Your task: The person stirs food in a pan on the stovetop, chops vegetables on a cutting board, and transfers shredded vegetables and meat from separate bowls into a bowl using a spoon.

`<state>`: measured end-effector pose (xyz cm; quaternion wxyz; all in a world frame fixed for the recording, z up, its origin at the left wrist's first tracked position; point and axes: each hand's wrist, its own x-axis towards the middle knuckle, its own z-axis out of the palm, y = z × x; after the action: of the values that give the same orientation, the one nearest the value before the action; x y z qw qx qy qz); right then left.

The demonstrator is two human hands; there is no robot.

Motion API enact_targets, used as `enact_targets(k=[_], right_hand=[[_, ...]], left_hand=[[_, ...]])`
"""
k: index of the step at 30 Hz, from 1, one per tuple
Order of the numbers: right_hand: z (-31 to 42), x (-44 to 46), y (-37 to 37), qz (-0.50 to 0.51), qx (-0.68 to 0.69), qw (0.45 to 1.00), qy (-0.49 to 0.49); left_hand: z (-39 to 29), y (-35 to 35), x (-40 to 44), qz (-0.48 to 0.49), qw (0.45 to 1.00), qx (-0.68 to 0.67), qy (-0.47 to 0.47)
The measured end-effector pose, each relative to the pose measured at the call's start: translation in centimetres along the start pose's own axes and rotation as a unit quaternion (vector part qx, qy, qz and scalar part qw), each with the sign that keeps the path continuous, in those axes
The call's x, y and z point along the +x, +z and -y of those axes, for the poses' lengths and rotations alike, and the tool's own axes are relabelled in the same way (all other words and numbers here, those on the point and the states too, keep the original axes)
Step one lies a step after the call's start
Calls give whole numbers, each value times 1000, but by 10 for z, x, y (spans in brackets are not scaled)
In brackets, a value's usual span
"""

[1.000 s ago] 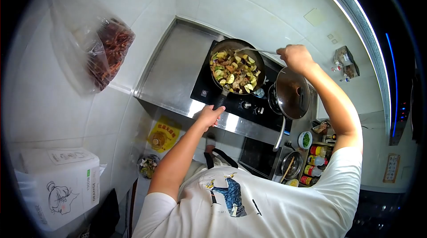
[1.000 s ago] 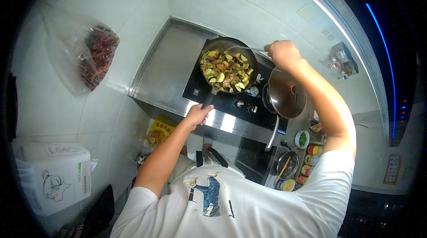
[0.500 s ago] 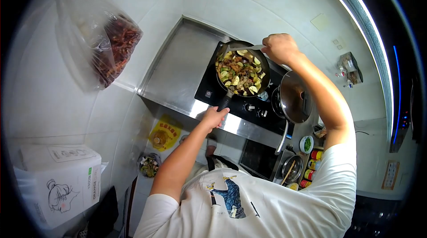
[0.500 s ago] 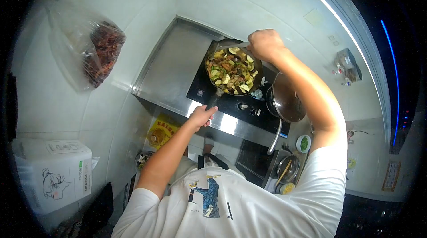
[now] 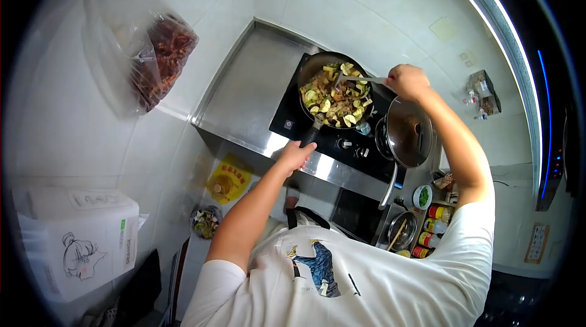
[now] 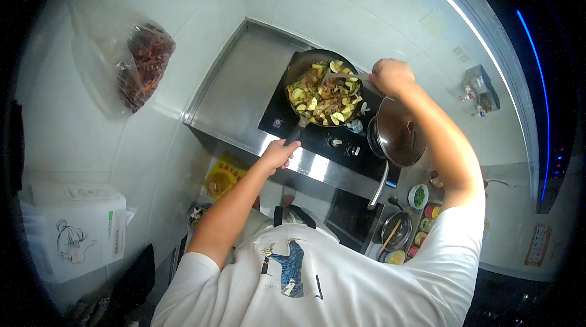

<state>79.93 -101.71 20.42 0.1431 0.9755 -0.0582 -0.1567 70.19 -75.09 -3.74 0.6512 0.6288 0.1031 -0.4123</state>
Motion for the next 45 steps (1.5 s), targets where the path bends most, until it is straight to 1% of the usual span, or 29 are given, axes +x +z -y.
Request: enact_targets(k=[2,3,4,7,8,10,11,12,14,15,17,18,20,24,26,28,30,31,32,34,35,38,39,40,42,44,45], right_hand=[[-1,-12,-18,-53,-15,996,-63],[2,-18,-24,-97,-31,990,-101],[8,-23,-31,-95,-28,990,-99],[26,-24,-41,-137,-23,966,-217],[30,-20,-39,-135,-21,967,-216],[42,-11,-31,-125,-46,949,-287],[51,-7,-26,-103,-68,950,-288],[59,0,-13,-71,-130,953,-264],[67,5,5,-12,-148,965,-214],[58,10,16,-13,-148,965,-215],[25,17,36,-39,-115,978,-169],[17,8,32,-34,-107,986,-125],[-10,-5,36,-88,-46,990,-103],[-42,-38,35,-79,-5,994,-80],[-50,-62,42,-81,87,993,1],[-59,-76,48,-80,118,990,17],[-67,-90,50,9,263,959,101],[-69,-99,51,14,303,946,113],[-72,-108,50,16,305,945,117],[-76,-126,50,50,351,928,111],[-78,-132,57,40,381,917,115],[-72,-149,62,72,383,910,141],[-64,-152,59,99,405,897,145],[-59,-152,63,99,405,897,149],[-49,-147,83,137,380,904,141],[-27,-137,106,120,354,919,127],[-12,-132,111,94,331,930,126]], left_hand=[[0,-1,4,20,1000,13,-3],[0,0,4,20,1000,15,-4],[-1,0,3,19,1000,10,-11],[-6,2,2,29,999,2,-28],[-7,2,0,41,999,-4,-34],[-2,5,4,40,999,-7,-34],[-1,6,5,39,999,-6,-36],[-1,6,5,39,998,-5,-39],[-1,7,3,29,999,3,-29],[-2,7,2,19,1000,10,-19],[-1,7,2,16,1000,7,-16],[-1,7,3,13,1000,6,-12],[-1,6,3,13,1000,8,-14],[-3,5,3,20,1000,9,-19],[-3,5,2,19,1000,15,-18],[-1,5,4,32,999,3,-27],[1,5,6,34,999,8,-30],[1,6,7,29,999,-2,-25],[3,8,7,24,999,-12,-21],[-1,9,5,27,999,-1,-21],[-2,8,4,34,999,10,-21],[-5,9,3,41,998,32,-23],[-5,9,3,43,998,33,-22],[-5,9,3,44,998,35,-20],[-5,8,4,48,998,36,-17],[-4,9,4,53,998,35,-12],[-4,8,4,48,998,36,-16]])
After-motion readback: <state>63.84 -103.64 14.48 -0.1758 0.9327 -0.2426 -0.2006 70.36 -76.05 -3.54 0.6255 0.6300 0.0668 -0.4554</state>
